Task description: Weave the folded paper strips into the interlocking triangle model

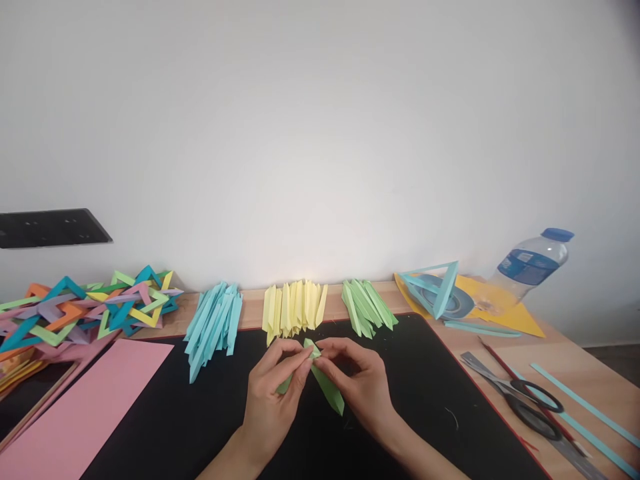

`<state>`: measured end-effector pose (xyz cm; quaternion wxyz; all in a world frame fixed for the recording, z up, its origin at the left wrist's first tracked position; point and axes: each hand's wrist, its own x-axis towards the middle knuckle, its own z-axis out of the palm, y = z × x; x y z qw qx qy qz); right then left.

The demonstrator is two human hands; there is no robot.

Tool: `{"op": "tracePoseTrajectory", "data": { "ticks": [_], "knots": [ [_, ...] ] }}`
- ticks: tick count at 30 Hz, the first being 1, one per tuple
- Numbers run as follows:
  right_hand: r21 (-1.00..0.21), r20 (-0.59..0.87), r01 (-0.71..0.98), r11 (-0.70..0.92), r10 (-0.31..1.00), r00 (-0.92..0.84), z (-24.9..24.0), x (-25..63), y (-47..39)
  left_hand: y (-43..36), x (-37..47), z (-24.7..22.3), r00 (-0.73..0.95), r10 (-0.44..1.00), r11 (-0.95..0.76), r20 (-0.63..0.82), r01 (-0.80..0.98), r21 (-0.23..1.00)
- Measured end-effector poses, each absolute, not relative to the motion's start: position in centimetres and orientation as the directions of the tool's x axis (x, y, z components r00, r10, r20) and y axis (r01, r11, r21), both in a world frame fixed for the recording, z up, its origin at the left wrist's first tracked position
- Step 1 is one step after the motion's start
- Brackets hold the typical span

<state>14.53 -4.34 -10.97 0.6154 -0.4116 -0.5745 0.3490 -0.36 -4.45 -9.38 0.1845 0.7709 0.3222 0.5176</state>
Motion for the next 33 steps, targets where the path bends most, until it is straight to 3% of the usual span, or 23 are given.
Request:
{"op": "tracePoseTrajectory", "data": {
  "ticks": [7, 13, 18, 23, 28, 33],
  "knots": [
    [-0.839, 0.532, 0.163, 0.519, 0.846, 0.041, -10.4, 14.8, -4.4, -4.7, -0.6, -9.4, 0.220, 0.708, -0.704, 0.671, 0.301, 0.644],
    [-0.780, 0.605, 0.179, 0.600, 0.795, -0.026, -10.3, 15.3, -4.0, -4.4, -0.9, -8.3, 0.202, 0.845, -0.533, 0.495, 0.236, 0.813],
    [-0.820, 0.563, 0.121, 0.560, 0.826, -0.010, -10.2, 15.3, -4.1, -4.0, -0.7, -8.3, 0.192, 0.893, -0.440, 0.408, 0.172, 0.881],
    [-0.924, 0.378, 0.030, 0.381, 0.922, -0.080, -9.9, 15.3, -4.3, -3.9, -0.6, -8.8, 0.138, 0.894, -0.446, 0.427, 0.165, 0.880],
    [-0.963, 0.258, 0.040, 0.268, 0.952, -0.164, -9.6, 15.3, -4.4, -3.6, -0.9, -9.1, 0.175, 0.834, -0.551, 0.523, 0.236, 0.800],
    [-0.958, 0.282, 0.022, 0.285, 0.954, -0.101, -10.0, 15.2, -4.2, -3.5, -1.0, -9.4, 0.261, 0.632, -0.750, 0.730, 0.444, 0.490]
  ]
}}
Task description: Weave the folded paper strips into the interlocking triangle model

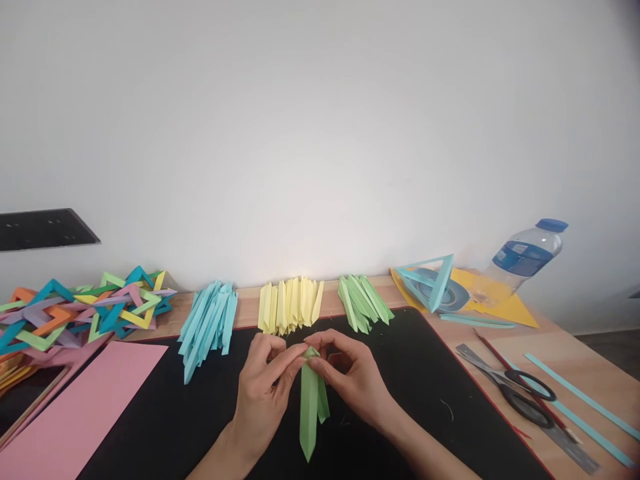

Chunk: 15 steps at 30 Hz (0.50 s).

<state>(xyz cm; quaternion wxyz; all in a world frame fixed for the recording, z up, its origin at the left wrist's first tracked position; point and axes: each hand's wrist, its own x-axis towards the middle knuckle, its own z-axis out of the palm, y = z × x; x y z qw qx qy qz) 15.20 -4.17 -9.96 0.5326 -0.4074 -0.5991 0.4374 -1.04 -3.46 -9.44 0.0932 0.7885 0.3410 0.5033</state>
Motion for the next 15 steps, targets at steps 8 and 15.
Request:
{"op": "tracePoseTrajectory", "data": {
  "ticks": [8, 15],
  "knots": [
    [-0.899, 0.433, 0.091, 0.429, 0.901, 0.031, -10.4, 15.1, -4.4, -4.4, -0.6, -9.8, 0.336, 0.696, -0.694, 0.635, 0.544, 0.472],
    [-0.871, 0.487, 0.097, 0.482, 0.873, 0.026, -11.1, 14.9, -3.9, -4.6, 0.0, -9.7, 0.152, 0.938, -0.346, 0.311, 0.377, 0.859]
  ]
}}
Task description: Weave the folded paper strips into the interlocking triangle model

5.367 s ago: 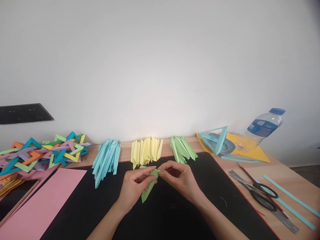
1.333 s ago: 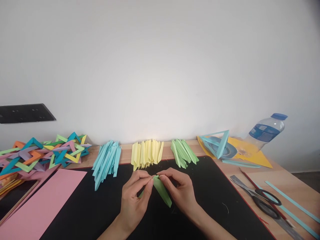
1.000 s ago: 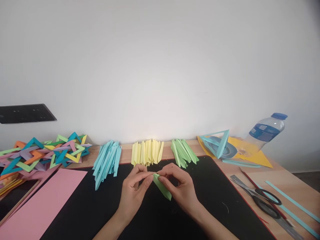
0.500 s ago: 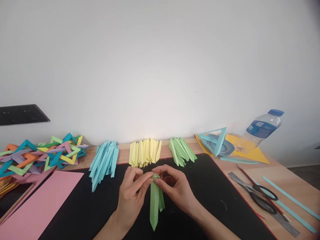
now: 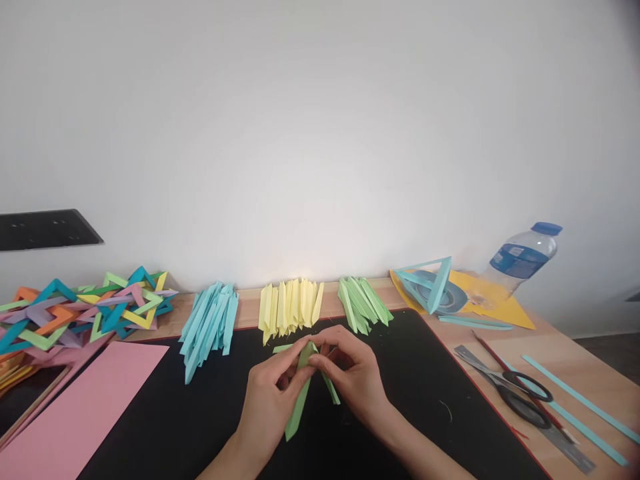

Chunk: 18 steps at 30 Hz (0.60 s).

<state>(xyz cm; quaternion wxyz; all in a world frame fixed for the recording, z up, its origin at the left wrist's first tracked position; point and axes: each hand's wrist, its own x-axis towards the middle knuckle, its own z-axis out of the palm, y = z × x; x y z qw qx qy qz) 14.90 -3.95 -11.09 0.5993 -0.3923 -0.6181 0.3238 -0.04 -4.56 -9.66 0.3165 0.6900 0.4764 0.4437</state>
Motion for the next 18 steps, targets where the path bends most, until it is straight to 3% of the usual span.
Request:
{"op": "tracePoseTrajectory", "data": {
  "ticks": [3, 6, 11, 18],
  "knots": [
    [-0.844, 0.530, 0.109, 0.526, 0.848, 0.015, -11.1, 15.0, -3.8, -4.4, -0.1, -8.8, 0.129, 0.988, -0.108, 0.080, 0.224, 0.969],
    [-0.832, 0.547, 0.109, 0.544, 0.837, -0.002, -10.9, 15.1, -3.8, -4.1, -0.3, -8.2, 0.165, 0.985, 0.041, -0.052, 0.070, 0.997],
    [-0.839, 0.532, 0.108, 0.533, 0.846, -0.044, -10.7, 15.2, -3.9, -3.7, -0.5, -8.0, 0.217, 0.969, 0.140, -0.121, -0.072, 0.988],
    [-0.864, 0.503, -0.027, 0.503, 0.861, -0.070, -11.0, 14.9, -4.0, -3.4, -0.8, -8.0, 0.257, 0.957, 0.163, -0.137, -0.085, 0.983]
  ]
}}
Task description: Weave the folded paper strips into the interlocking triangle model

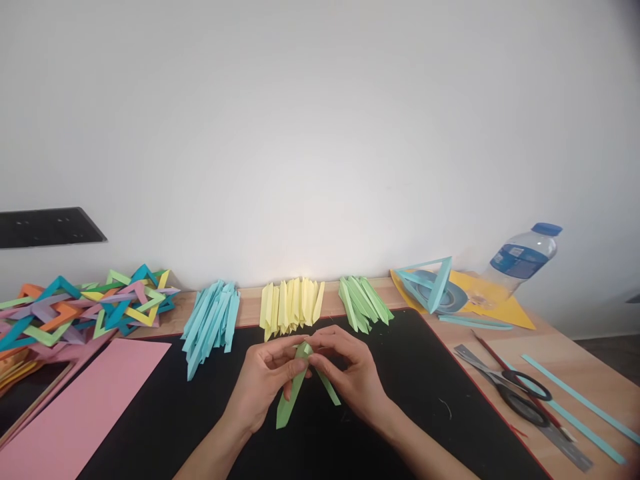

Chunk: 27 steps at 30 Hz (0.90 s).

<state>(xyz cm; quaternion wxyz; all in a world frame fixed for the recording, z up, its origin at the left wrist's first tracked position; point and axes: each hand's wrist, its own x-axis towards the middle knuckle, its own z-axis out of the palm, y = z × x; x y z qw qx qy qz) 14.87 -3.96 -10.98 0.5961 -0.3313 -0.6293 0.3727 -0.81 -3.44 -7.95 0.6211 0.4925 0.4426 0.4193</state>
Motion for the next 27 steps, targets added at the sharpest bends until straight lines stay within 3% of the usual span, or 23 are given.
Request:
{"op": "tracePoseTrajectory", "data": {
  "ticks": [7, 13, 27],
  "knots": [
    [-0.838, 0.537, 0.063, 0.541, 0.840, -0.072, -10.62, 15.02, -4.02, -3.16, -1.34, -8.15, 0.313, 0.932, 0.231, -0.181, -0.129, 0.964],
    [-0.733, 0.635, 0.214, 0.645, 0.763, -0.123, -10.70, 15.48, -3.85, -2.86, -1.65, -7.82, 0.351, 0.904, 0.318, -0.245, -0.166, 0.933],
    [-0.702, 0.665, 0.244, 0.670, 0.738, -0.114, -10.68, 15.49, -3.91, -2.70, -1.83, -7.99, 0.414, 0.864, 0.402, -0.286, -0.227, 0.887]
  ]
}}
